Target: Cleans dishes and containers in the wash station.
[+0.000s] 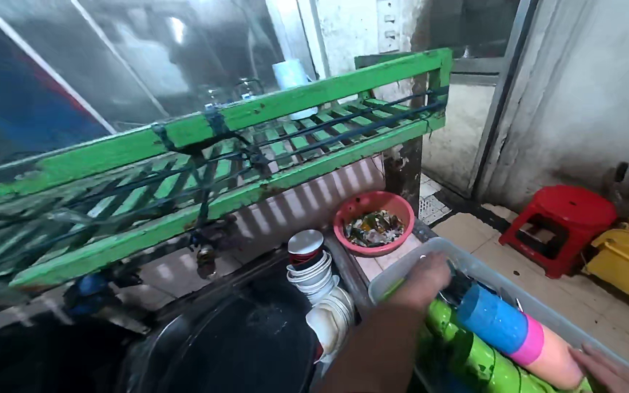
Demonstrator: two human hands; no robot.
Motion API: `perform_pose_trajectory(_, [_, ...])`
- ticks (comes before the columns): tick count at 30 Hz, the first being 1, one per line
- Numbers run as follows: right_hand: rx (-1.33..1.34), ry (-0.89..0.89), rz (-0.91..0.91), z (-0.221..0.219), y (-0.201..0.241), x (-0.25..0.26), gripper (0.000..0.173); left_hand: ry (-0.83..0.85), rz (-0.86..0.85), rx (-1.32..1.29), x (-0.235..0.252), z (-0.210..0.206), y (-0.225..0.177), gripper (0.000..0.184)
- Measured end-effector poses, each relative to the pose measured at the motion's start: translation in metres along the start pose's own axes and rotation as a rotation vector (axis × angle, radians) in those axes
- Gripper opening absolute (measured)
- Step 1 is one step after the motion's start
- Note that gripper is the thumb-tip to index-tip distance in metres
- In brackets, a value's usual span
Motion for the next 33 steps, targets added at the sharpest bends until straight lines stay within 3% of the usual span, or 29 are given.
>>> perform_pose_trajectory(3, [-0.005, -0.011, 0.037, -0.003, -0.002, -0.001, 0.046, 0.066, 0.104, -0.02, 0.003, -0.008, 0.003, 0.051])
perform_pose_trajectory(6, [-0.029, -0.007, 0.029, -0.002, 0.0, -0.001, 0.046, 0.096, 0.105, -0.007, -0.008, 0.014, 0.002, 0.043])
perform_pose_trajectory(12, [0.032, 0.062, -0.001, 0.006, 0.001, 0.003, 0.051, -0.161, 0.067, -0.145, -0.066, 0.061, 0.018, 0.043])
perform_pose_trajectory(16, [0.055, -0.063, 0.286, 0.008, 0.054, 0.033, 0.041, -0.236, 0.11, -0.365, -0.109, 0.079, 0.027, 0.049])
perform_pose_trajectory(18, [0.12, -0.085, 0.313, -0.01, 0.087, 0.069, 0.052, -0.277, 0.133, -0.477, -0.125, 0.08, 0.025, 0.049])
perform_pose_trajectory(22, [0.392, 0.236, -0.064, -0.046, 0.138, 0.146, 0.111, -0.314, 0.098, -0.763, -0.144, 0.068, 0.021, 0.05])
perform_pose_trajectory(25, [0.534, 0.309, -0.203, -0.055, 0.157, 0.173, 0.107, -0.266, -0.036, -1.099, -0.149, 0.06, 0.036, 0.045])
perform_pose_trajectory(26, [0.572, 0.321, -0.246, -0.054, 0.161, 0.176, 0.099, -0.274, -0.058, -1.092, -0.149, 0.057, 0.047, 0.045])
perform_pose_trajectory(28, [0.647, 0.332, -0.293, -0.056, 0.161, 0.181, 0.084, -0.275, -0.009, -0.694, -0.148, 0.053, 0.069, 0.044])
perform_pose_trajectory(31, [0.745, 0.271, -0.354, -0.071, 0.165, 0.185, 0.069, -0.014, 0.049, 0.036, -0.139, 0.029, 0.083, 0.055])
perform_pose_trajectory(33, [0.79, 0.203, -0.401, -0.078, 0.174, 0.183, 0.062, 0.077, 0.046, 0.157, -0.131, 0.017, 0.079, 0.06])
Point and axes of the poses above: each hand's wrist, its own x-axis towards the middle knuckle, its own z-axis out of the back of the hand, y = z × x, the point moved 2 cm from there along x, towards the middle knuckle, and after that the axes turned 14 degrees about x, right-handed, at the moved point
